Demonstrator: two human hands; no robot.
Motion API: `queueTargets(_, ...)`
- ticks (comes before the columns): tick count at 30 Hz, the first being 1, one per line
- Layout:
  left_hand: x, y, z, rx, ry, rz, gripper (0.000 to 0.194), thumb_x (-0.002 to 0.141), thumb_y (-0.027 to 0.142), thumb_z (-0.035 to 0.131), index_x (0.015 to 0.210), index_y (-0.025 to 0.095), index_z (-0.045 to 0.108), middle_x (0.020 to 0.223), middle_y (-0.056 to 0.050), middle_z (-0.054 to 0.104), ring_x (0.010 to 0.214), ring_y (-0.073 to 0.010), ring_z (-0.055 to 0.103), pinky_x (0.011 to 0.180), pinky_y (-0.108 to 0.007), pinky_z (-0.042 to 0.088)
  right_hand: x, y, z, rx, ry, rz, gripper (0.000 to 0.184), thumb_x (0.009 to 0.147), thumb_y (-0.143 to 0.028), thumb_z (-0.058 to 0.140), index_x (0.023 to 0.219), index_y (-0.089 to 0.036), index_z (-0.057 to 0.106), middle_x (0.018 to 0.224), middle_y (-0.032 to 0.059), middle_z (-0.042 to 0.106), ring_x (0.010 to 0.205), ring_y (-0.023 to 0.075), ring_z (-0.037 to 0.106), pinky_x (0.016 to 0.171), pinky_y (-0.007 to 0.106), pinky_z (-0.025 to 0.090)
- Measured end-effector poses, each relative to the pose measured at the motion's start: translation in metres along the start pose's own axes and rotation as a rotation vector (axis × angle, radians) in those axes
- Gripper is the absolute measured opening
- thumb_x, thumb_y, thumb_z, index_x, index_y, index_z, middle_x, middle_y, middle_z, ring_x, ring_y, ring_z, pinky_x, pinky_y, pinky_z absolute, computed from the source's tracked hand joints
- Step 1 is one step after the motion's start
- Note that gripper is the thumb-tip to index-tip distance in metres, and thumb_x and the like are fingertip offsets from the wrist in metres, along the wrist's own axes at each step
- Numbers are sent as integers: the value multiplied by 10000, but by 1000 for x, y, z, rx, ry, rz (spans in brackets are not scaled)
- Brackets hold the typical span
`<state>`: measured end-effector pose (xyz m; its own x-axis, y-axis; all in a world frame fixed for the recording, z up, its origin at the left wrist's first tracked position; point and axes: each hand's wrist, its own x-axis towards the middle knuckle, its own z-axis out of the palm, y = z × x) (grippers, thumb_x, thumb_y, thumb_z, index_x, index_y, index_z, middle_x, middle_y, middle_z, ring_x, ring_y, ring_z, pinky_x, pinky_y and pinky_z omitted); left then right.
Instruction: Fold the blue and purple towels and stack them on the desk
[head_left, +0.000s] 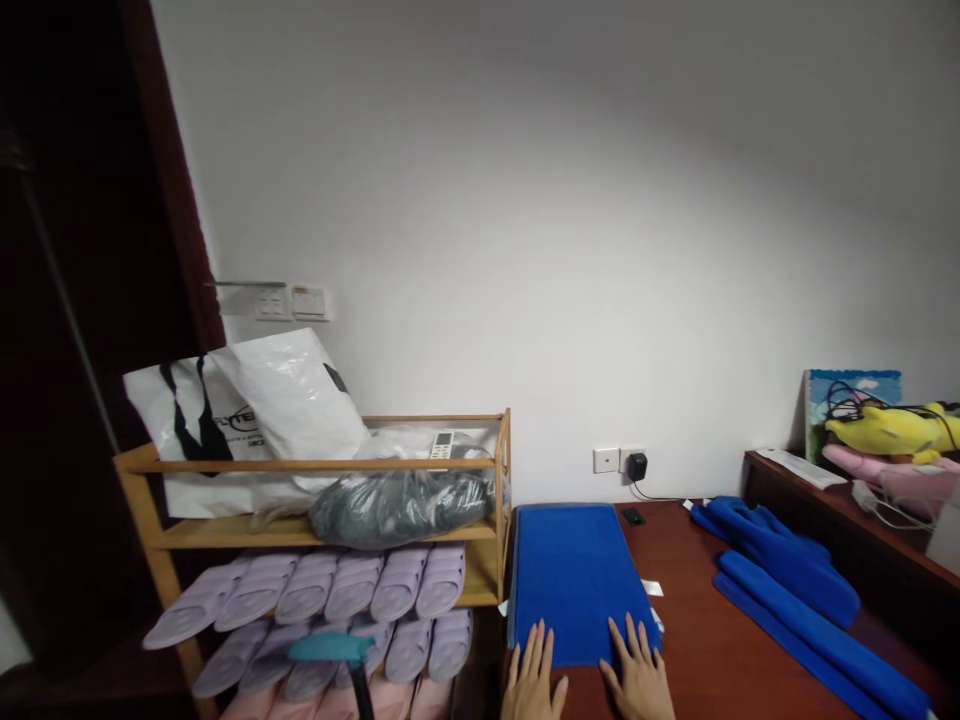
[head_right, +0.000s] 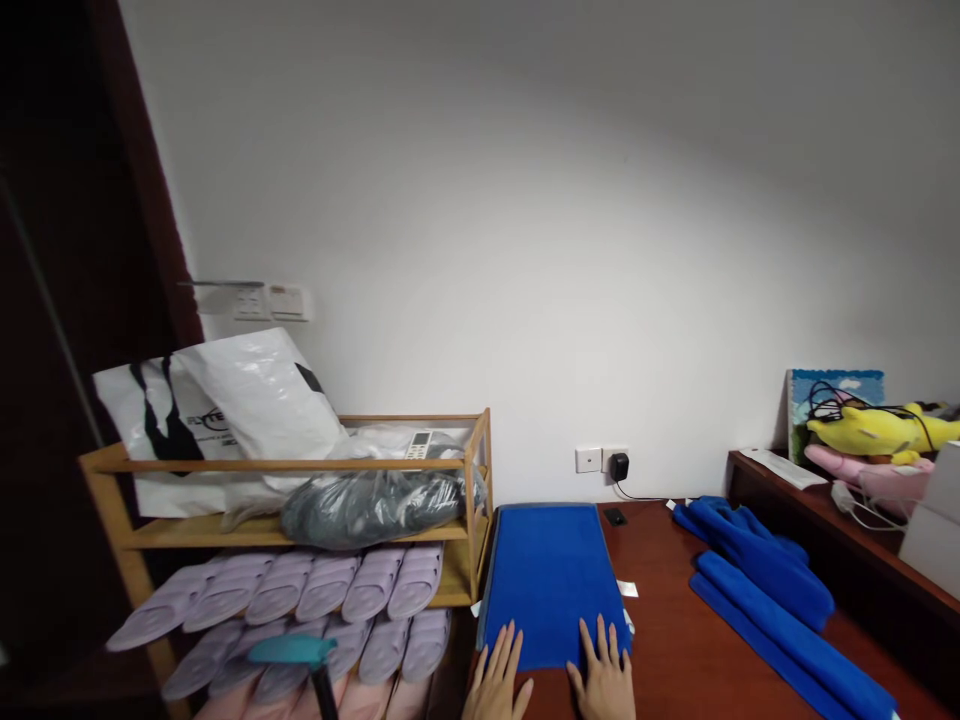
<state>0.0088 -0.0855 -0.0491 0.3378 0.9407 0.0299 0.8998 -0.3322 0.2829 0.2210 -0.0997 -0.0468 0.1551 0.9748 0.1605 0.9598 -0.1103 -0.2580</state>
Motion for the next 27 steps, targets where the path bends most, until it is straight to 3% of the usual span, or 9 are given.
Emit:
queueTargets(5,-4,6,-5,41,48,-5,606,896,414,300,1441,217,124,1519,1,80,1404,-214,113,1149,-448,168,-10,24,-3,80,-59,-71,655,845,-645,220,1403,-308,291,1498,3,251,1382,228,216,1089,450,281)
queueTargets(9,-7,11,-9,58,66,-4,592,901,395,285,1443,218,125,1523,-3,93,1404,-223,120,1140,-464,192,-21,39,2,-17,19,29,618,868,-579,230,1403,-280,308,1488,3,273,1378,225,243,1085,468,277)
queueTargets(16,-9,15,-15,74,53,-16,590,909,417,245,1444,210,109,1529,1,70,1407,-212,89,1147,-457,168,-23,44,13,-106,96,134,600,884,-466,225,1384,-171,375,1468,77,330,1364,242,286,1050,470,312)
queueTargets(23,-10,15,-16,70,55,1,586,914,425,234,1442,206,105,1525,-5,70,1406,-219,103,1144,-464,181,-23,41,11,-93,102,152,609,877,-470,189,1370,-185,403,1456,90,360,1356,244,304,1049,484,292)
queueTargets(27,-8,13,-13,76,63,-3,576,915,414,245,1438,213,113,1522,-3,85,1403,-221,120,1141,-465,195,-24,52,3,49,51,116,627,866,-540,215,1369,-217,405,1468,69,350,1370,224,276,1066,472,273)
